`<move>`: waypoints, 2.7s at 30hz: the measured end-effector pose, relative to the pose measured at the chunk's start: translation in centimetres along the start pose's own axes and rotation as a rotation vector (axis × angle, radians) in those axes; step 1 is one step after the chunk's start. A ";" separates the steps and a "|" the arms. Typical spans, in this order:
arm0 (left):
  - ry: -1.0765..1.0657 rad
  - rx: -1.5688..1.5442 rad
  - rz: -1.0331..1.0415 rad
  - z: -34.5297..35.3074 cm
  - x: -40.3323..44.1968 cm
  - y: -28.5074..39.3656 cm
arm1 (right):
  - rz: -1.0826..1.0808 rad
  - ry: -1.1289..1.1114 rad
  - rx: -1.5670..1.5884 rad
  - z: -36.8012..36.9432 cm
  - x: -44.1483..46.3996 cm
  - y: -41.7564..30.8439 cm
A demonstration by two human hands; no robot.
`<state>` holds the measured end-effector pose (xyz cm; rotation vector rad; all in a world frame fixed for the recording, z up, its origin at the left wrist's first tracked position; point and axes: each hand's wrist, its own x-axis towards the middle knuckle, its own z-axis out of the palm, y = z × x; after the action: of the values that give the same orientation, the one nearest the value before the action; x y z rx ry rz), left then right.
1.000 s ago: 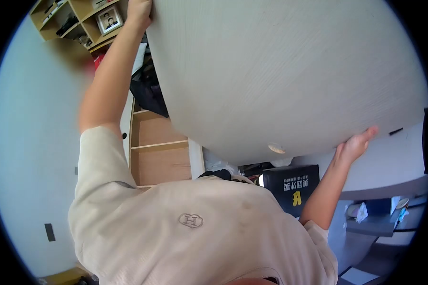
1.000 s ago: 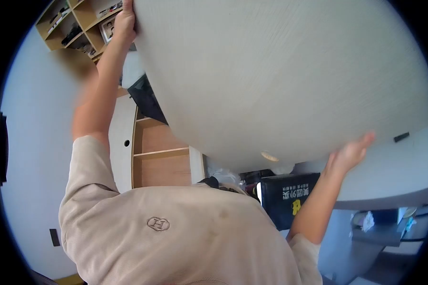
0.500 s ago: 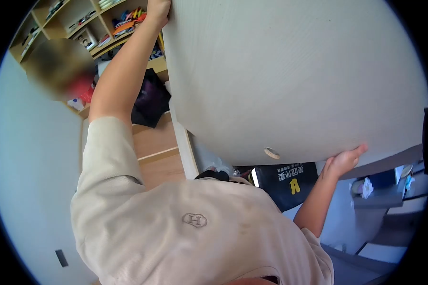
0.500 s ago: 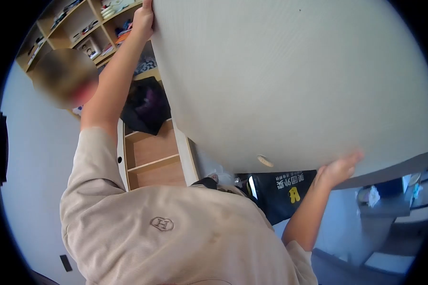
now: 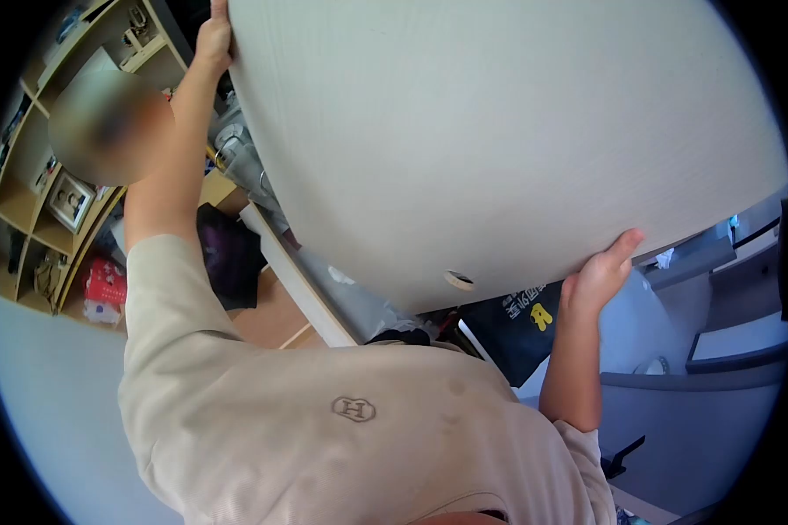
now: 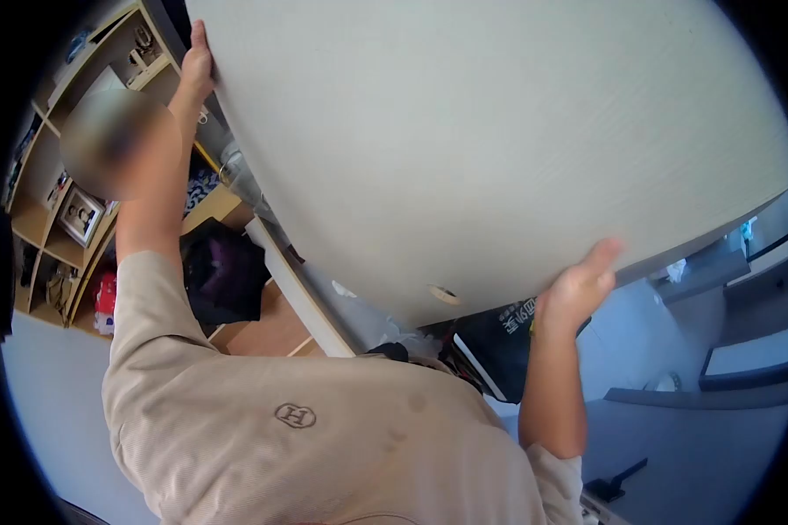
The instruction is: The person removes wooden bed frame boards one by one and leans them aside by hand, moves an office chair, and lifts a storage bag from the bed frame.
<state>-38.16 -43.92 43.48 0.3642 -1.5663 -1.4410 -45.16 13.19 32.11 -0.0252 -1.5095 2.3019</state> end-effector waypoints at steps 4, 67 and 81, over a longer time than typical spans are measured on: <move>0.047 0.049 -0.065 -2.3 2.9 -1.0 | 0.020 -0.053 -0.015 3.2 -2.5 0.9; 0.037 0.177 -0.288 7.4 0.8 -39.8 | 0.167 0.040 -0.236 -6.1 0.4 29.7; 0.055 0.155 -0.260 5.3 1.4 -43.3 | 0.130 0.014 -0.080 -4.7 2.1 30.5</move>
<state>-58.80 -53.14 6.11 0.7161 -1.6353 -1.4930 -55.46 7.47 3.51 -0.1654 -1.6359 2.3337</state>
